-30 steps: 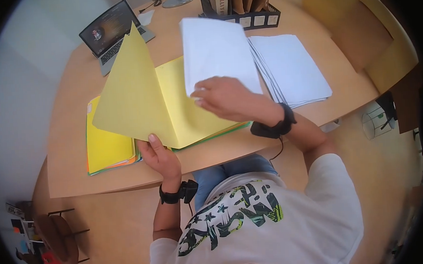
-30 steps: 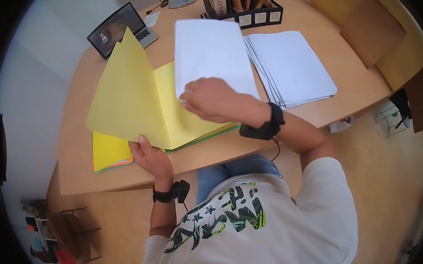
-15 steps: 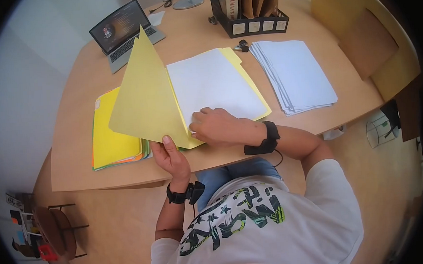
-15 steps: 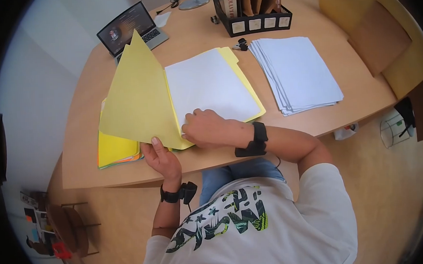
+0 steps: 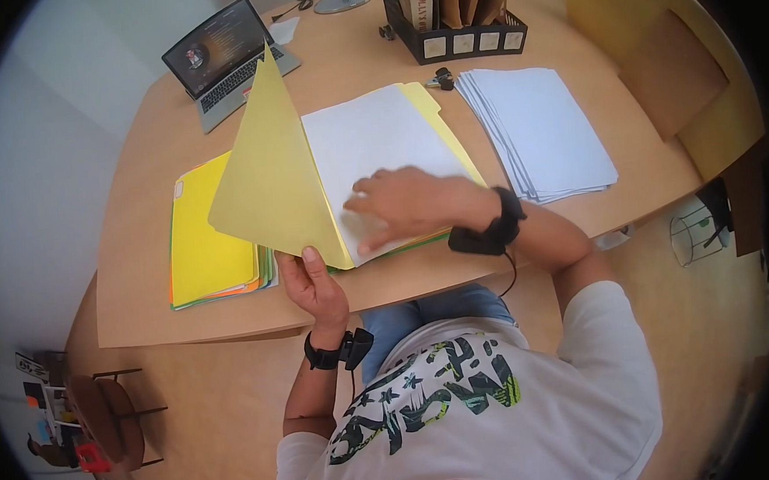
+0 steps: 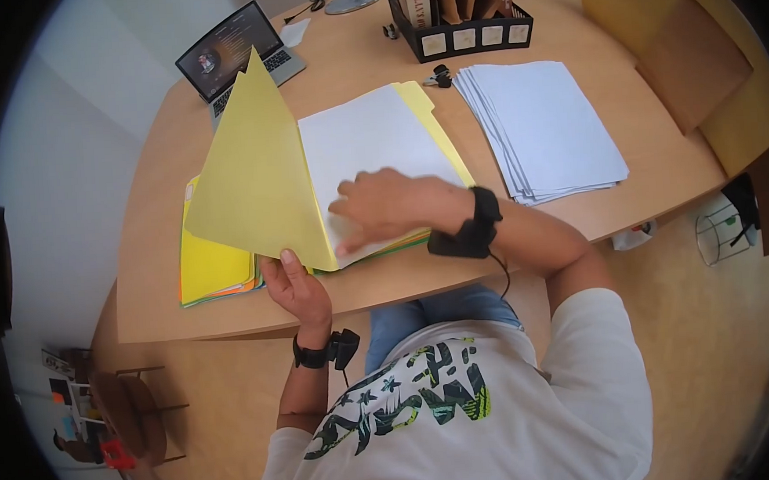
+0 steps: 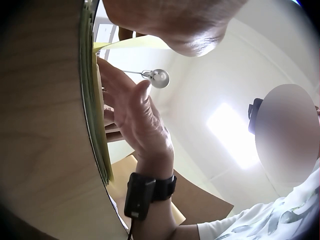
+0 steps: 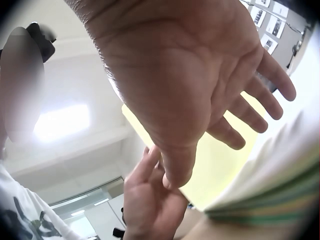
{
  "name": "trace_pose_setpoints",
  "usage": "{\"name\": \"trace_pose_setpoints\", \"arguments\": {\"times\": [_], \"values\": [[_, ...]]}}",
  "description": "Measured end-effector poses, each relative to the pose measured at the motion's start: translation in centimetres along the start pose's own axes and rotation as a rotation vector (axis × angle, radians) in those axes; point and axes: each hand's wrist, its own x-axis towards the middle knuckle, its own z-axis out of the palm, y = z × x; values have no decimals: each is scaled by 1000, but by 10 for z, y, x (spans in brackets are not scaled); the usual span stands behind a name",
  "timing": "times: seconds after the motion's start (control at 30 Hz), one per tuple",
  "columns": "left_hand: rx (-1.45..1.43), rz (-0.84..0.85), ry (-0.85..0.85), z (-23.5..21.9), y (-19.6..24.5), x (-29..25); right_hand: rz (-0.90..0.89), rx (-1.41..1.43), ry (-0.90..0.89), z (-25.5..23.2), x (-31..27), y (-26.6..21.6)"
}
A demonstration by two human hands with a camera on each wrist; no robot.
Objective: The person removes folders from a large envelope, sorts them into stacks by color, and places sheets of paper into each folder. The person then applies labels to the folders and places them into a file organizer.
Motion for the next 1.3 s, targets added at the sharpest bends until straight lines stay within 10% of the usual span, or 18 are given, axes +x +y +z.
{"name": "trace_pose_setpoints", "arguments": {"times": [0.3,1.3], "values": [[-56,-68,42,2,1,-2,114,-191,82,-11,109,87],[154,59,-120,4,3,-5,282,-101,-24,-3,130,96]]}}
